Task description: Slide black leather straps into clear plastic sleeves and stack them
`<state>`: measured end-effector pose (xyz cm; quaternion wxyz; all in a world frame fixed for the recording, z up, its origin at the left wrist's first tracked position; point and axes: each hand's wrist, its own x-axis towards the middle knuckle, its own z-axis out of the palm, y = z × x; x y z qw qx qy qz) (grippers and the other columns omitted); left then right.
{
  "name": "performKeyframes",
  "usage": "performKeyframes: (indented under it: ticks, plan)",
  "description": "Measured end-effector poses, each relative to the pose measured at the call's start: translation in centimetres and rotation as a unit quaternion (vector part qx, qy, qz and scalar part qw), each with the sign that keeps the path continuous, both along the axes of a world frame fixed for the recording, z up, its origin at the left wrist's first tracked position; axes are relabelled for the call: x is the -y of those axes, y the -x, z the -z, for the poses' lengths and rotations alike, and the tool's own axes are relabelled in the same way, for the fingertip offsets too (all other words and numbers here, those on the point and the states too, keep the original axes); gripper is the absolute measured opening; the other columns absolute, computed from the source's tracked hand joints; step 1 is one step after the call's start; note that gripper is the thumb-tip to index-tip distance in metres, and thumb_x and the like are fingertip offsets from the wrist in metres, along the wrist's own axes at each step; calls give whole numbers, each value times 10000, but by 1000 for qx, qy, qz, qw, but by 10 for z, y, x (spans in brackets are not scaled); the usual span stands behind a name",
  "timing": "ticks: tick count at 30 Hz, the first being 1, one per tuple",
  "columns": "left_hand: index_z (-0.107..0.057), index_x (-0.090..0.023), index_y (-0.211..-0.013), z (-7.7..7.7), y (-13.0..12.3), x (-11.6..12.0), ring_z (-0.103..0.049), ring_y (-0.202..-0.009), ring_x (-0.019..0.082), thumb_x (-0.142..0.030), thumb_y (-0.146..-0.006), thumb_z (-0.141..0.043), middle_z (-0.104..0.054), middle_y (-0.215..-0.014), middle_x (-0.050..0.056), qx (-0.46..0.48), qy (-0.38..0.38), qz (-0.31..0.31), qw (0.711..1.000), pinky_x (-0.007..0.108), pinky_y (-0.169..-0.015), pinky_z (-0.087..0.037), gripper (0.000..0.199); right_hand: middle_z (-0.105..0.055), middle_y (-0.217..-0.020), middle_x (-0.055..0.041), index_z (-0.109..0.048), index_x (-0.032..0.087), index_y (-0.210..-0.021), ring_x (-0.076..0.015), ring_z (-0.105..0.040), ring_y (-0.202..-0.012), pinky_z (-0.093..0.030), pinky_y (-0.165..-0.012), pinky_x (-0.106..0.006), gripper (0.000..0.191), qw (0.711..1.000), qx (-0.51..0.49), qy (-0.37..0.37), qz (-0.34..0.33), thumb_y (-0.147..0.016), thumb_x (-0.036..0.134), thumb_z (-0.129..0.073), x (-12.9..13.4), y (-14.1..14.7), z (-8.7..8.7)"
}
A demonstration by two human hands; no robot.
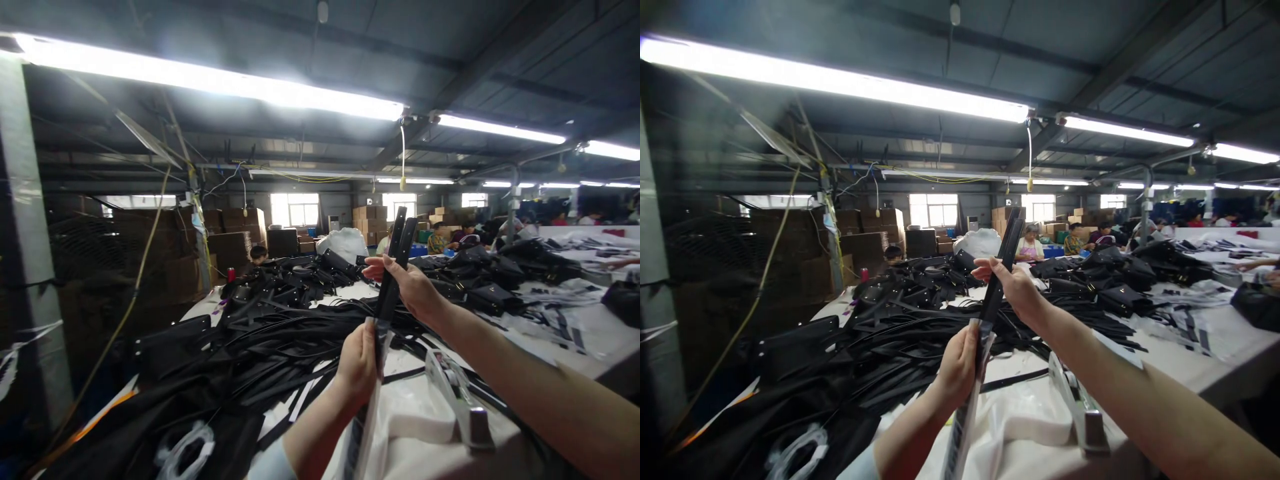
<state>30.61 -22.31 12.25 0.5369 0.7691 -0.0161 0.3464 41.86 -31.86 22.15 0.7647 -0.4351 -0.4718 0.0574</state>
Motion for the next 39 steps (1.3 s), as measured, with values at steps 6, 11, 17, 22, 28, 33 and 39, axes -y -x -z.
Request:
performKeyframes:
  ticks: [6,11,17,22,28,33,39]
  plan:
    - [-468,-201,-702,-32,-2,12,-369,-351,93,-749,-883,-311,-440,-449,-45,26,17,43,999,227,-365,-285,598,-773,-927,-92,-754,198,-995,-262,-701,-933,-502,-905,-413,540,999,35,28,-9,-802,681,-612,4,46,24]
    - [-566,-187,-738,-22,-1,18,-458,-436,129,-725,-899,-306,-514,-498,-2,27,-49,26,998,249,-418,-338,619,-763,-946,-87,-751,190,-953,-248,-693,-927,-512,-898,-399,505,999,-28,-31,27,-796,655,-632,18,15,-7]
    - [-568,-184,-754,-43,-11,18,-412,-391,121,-734,-896,-290,-482,-471,-18,31,-38,42,998,251,-394,-308,632,-760,-925,-64,-744,203,-964,-226,-695,-912,-510,-894,-377,522,999,17,-37,33,-810,680,-600,20,13,-9]
    - [-570,-188,-723,-51,-11,24,-440,-439,131,-717,-908,-292,-492,-478,-10,52,-66,19,996,254,-436,-328,625,-757,-917,-82,-729,190,-1057,-227,-697,-884,-518,-838,-369,557,996,79,18,43,-830,676,-577,21,27,6]
    - [-588,-195,-721,-31,-16,25,-479,-484,156,-717,-907,-288,-511,-508,7,37,-75,20,996,266,-454,-343,630,-712,-756,-1,-639,214,-1211,-156,-650,-665,-516,-698,-310,540,994,66,-7,89,-800,562,-679,30,3,0]
    - [-546,-204,-681,-39,-25,22,-502,-513,163,-721,-900,-306,-522,-531,13,51,-65,11,996,267,-477,-361,611,-735,-824,-59,-727,167,-1026,-199,-673,-801,-505,-792,-338,454,991,114,48,51,-879,566,-569,30,17,18]
    - [-567,-194,-718,-46,-20,10,-514,-510,155,-712,-903,-330,-520,-519,1,68,-42,2,997,258,-485,-386,598,-676,-1172,-68,-513,259,-1356,-175,-661,-870,-495,-783,-301,483,998,46,2,49,-912,447,-536,40,12,31]
